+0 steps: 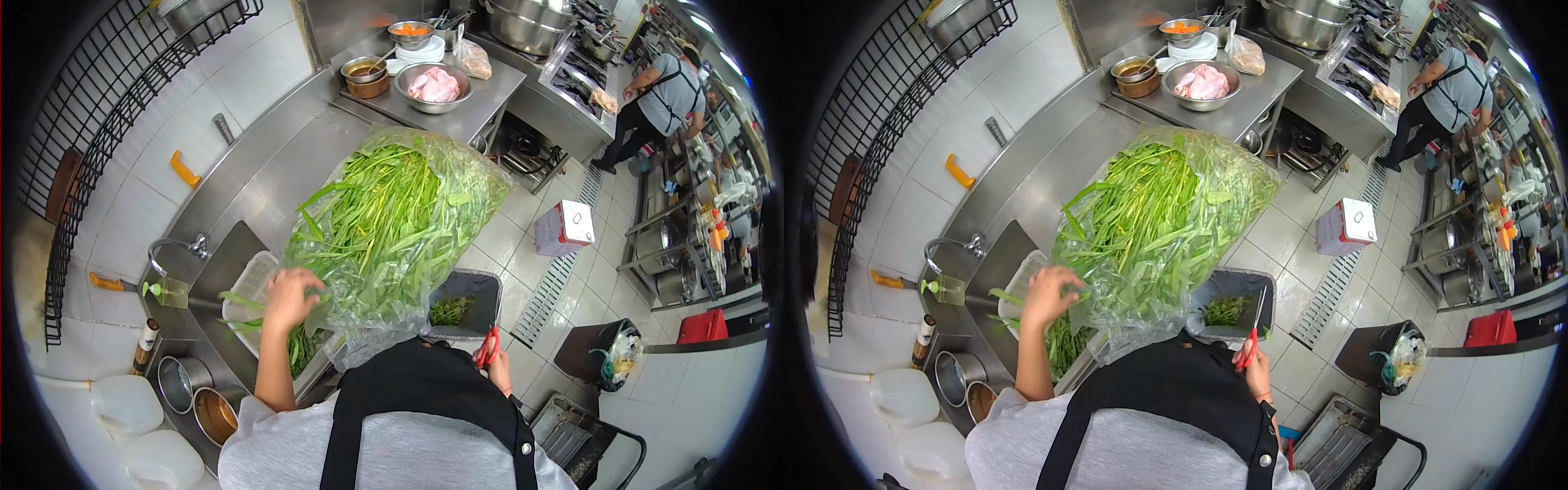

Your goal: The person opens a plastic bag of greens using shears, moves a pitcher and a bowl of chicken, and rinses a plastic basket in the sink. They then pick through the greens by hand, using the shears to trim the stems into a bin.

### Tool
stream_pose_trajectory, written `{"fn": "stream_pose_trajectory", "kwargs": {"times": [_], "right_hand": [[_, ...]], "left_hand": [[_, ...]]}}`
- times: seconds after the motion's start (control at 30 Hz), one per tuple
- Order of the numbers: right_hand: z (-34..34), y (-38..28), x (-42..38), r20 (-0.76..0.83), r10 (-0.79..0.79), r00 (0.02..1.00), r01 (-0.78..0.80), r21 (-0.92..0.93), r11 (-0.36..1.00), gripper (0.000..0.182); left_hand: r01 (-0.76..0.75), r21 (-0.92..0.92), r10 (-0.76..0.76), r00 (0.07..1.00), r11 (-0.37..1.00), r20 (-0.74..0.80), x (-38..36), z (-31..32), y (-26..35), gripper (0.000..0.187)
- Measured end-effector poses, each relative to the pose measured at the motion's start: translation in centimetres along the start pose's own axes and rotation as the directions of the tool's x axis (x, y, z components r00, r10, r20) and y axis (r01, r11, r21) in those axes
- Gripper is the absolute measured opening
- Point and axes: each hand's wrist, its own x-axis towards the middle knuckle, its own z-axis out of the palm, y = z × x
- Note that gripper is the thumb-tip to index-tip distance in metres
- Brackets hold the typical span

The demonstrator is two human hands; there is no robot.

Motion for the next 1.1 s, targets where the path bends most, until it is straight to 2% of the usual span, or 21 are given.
{"fn": "stream_pose_trajectory", "kwargs": {"times": [0.07,0.13,0.17,0.2,0.27,0.3,0.37,0.47,0.5,0.6,0.63,0.67,0.7,0.73,0.77,0.8,0.87,0.9,1.0,1.07,1.1], "right_hand": [[0.8,-1.1,0.9,0.03,0.005,1.0,-0.004,-0.016,1.0,0.042],[1.8,-2.6,1.7,0.111,-0.168,0.979,0.187,-0.19,0.964,0.039],[2.3,-3.4,2.1,0.158,-0.231,0.96,0.262,-0.212,0.942,0.036],[2.9,-4.1,2.4,0.162,-0.233,0.959,0.264,-0.213,0.941,0.036],[4.1,-5.5,2.9,0.232,-0.277,0.932,0.324,-0.196,0.925,0.032],[4.7,-6.2,2.8,0.255,-0.276,0.927,0.327,-0.184,0.927,0.029],[5.4,-6.1,2.9,0.283,-0.315,0.906,0.372,-0.179,0.911,0.033],[6.3,-6.5,2.5,0.331,-0.331,0.884,0.403,-0.18,0.897,0.034],[6.6,-6.4,2.4,0.343,-0.325,0.881,0.394,-0.153,0.907,0.031],[6.9,-6.4,1.9,0.359,-0.316,0.878,0.376,-0.109,0.92,0.026],[6.8,-6.4,1.7,0.367,-0.273,0.889,0.333,-0.11,0.936,0.027],[6.7,-6.2,1.5,0.375,-0.228,0.899,0.287,-0.111,0.951,0.027],[6.6,-5.9,1.4,0.37,-0.243,0.897,0.301,-0.105,0.948,0.028],[6.6,-5.7,1.3,0.369,-0.243,0.897,0.299,-0.101,0.949,0.028],[6.5,-5.6,1.2,0.366,-0.246,0.898,0.305,-0.112,0.946,0.028],[6.5,-5.5,1.1,0.364,-0.248,0.898,0.311,-0.123,0.942,0.029],[6.4,-4.7,1.6,0.358,-0.23,0.905,0.291,-0.129,0.948,0.029],[6.4,-4.4,1.7,0.348,-0.211,0.913,0.273,-0.139,0.952,0.029],[6.9,-4.4,1.7,0.354,-0.221,0.909,0.276,-0.112,0.955,0.029],[7.4,-4.8,1.6,0.366,-0.219,0.905,0.275,-0.109,0.955,0.028],[7.5,-4.9,1.5,0.375,-0.218,0.901,0.275,-0.104,0.956,0.028]], "left_hand": [[0.126,-0.441,-0.197,0.973,0.889,-0.119,2.6,1.6,-1.5,0.01],[0.127,-0.556,-0.273,0.944,0.821,-0.187,6.3,3.3,-0.3,0.012],[0.142,-0.568,-0.275,0.949,0.811,-0.156,8.3,4.9,0.2,0.013],[0.154,-0.577,-0.274,0.953,0.802,-0.126,10.2,6.3,0.8,0.014],[0.301,-0.458,-0.33,0.944,0.836,0.019,13.0,7.5,3.0,0.023],[0.296,-0.459,-0.326,0.945,0.838,0.016,13.5,8.5,3.4,0.023],[0.337,-0.331,-0.381,0.921,0.882,-0.077,14.9,10.0,3.8,0.031],[0.295,-0.418,-0.352,0.933,0.859,-0.067,15.6,10.4,3.6,0.032],[0.296,-0.407,-0.316,0.949,0.864,0.018,15.8,9.6,3.3,0.029],[0.253,-0.362,-0.245,0.967,0.897,0.068,16.3,6.6,2.1,0.026],[0.132,-0.365,-0.173,0.981,0.922,-0.083,16.1,6.4,0.7,0.024],[0.092,-0.402,-0.156,0.979,0.911,-0.13,15.9,4.0,0.3,0.024],[0.055,-0.465,-0.148,0.975,0.883,-0.167,15.2,1.0,0.5,0.021],[0.185,-0.702,-0.263,0.965,0.687,-0.003,14.9,-1.7,0.8,0.018],[0.117,-0.765,-0.209,0.978,0.634,-0.023,14.9,-2.9,-0.2,0.016],[0.105,-0.775,-0.213,0.976,0.624,-0.039,14.2,-6.1,0.8,0.013],[-0.022,-0.8,-0.22,0.956,0.6,-0.192,13.5,-9.7,2.1,0.013],[-0.02,-0.799,-0.222,0.956,0.601,-0.191,13.5,-10.5,2.4,0.013],[-0.08,-0.784,-0.208,0.943,0.615,-0.26,14.6,-10.4,2.8,0.014],[-0.206,-0.911,-0.101,0.961,0.358,-0.257,16.6,-5.9,2.7,0.018],[-0.128,-0.911,-0.104,0.978,0.393,-0.182,17.3,-3.3,2.4,0.019]]}}
